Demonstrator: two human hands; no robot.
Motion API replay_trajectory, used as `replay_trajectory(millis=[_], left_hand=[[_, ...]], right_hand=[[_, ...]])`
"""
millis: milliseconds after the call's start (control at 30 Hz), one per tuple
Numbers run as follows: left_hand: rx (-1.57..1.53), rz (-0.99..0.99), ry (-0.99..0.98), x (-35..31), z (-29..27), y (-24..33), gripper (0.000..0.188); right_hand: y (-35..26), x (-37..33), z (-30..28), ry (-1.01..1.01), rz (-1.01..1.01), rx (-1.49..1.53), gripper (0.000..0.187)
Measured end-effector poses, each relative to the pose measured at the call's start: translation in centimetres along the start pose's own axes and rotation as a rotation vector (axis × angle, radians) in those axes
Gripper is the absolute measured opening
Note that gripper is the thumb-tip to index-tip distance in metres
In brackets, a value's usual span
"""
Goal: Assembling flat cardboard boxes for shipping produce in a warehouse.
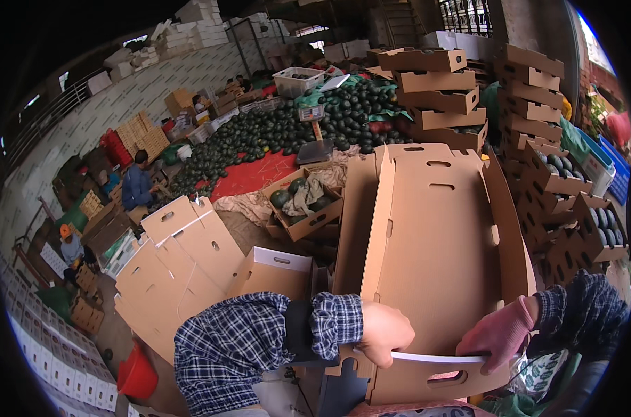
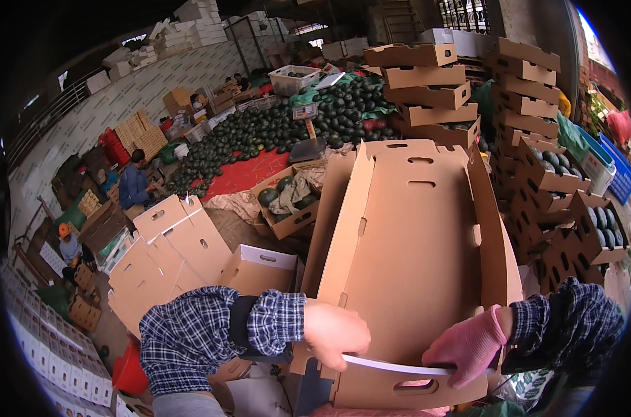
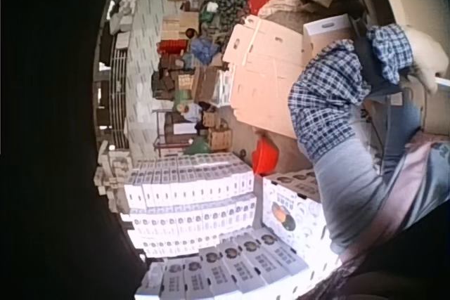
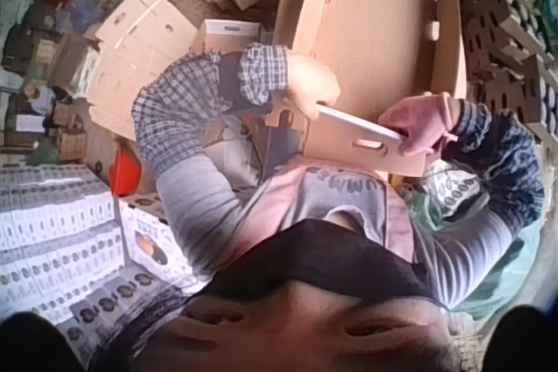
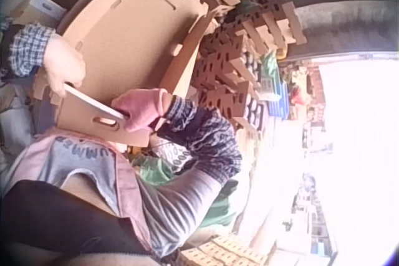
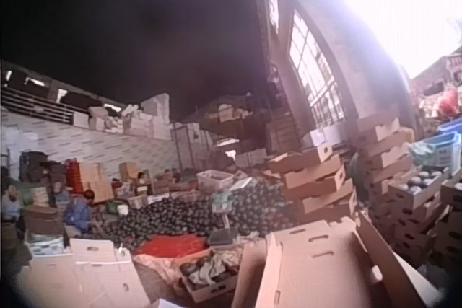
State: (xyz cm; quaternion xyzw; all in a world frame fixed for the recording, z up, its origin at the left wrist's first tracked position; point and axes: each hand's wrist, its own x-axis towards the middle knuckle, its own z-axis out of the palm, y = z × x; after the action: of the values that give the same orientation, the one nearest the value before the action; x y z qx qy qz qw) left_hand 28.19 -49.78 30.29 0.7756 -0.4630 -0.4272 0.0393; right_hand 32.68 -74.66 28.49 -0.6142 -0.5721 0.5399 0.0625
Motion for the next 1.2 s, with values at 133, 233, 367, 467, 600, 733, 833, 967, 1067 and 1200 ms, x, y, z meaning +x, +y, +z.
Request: replay_trajectory(millis=[133, 233, 367, 467, 600, 733, 833, 967, 1067, 1200], left_hand=[[0.036, 0.191, -0.253, -0.8, 0.1, 1.8, 0.029], [-0.749, 0.495, 0.62, -7.5, -4.0, -4.3, 0.055], [-0.95, -0.22, 1.459, -2.7, -5.2, -18.0, 0.092], [-1.003, -0.169, 1.261, 1.6, -4.9, -21.4, 0.1], [-1.197, -0.029, 1.209, 1.2, -4.9, -20.5, 0.1], [-1.286, 0.22, 1.35, -0.1, -6.6, -17.9, 0.046], [-1.145, 0.233, 1.685, 0.2, -7.9, -16.5, 0.025], [-0.586, 0.129, 1.624, -1.0, -7.0, -15.8, 0.041], [-0.528, 0.207, 1.319, -3.8, -5.5, -16.6, 0.044], [-0.294, -0.029, 1.084, -3.7, -7.3, -16.4, 0.047]], right_hand=[[-3.6, -2.7, 0.8, -0.119, -0.277, 0.379, 0.053], [0.8, -10.5, -3.2, 0.982, -0.365, 0.342, 0.05], [16.1, -10.5, -5.4, 1.725, -0.109, 0.862, 0.057], [21.8, -6.1, -6.5, 1.562, -0.247, 0.62, 0.069], [16.9, -4.7, -7.7, 1.3, -0.843, 1.267, 0.065], [16.8, -5.6, -7.3, 1.593, -0.347, 0.426, 0.055], [16.3, -6.4, -8.1, 1.674, -0.433, 0.462, 0.051], [13.7, -5.5, -8.4, 1.612, -0.641, 0.427, 0.058], [15.6, -7.1, -6.5, 1.226, -0.981, 0.792, 0.045], [12.5, -8.9, -6.9, 1.365, -0.256, 0.199, 0.052]])
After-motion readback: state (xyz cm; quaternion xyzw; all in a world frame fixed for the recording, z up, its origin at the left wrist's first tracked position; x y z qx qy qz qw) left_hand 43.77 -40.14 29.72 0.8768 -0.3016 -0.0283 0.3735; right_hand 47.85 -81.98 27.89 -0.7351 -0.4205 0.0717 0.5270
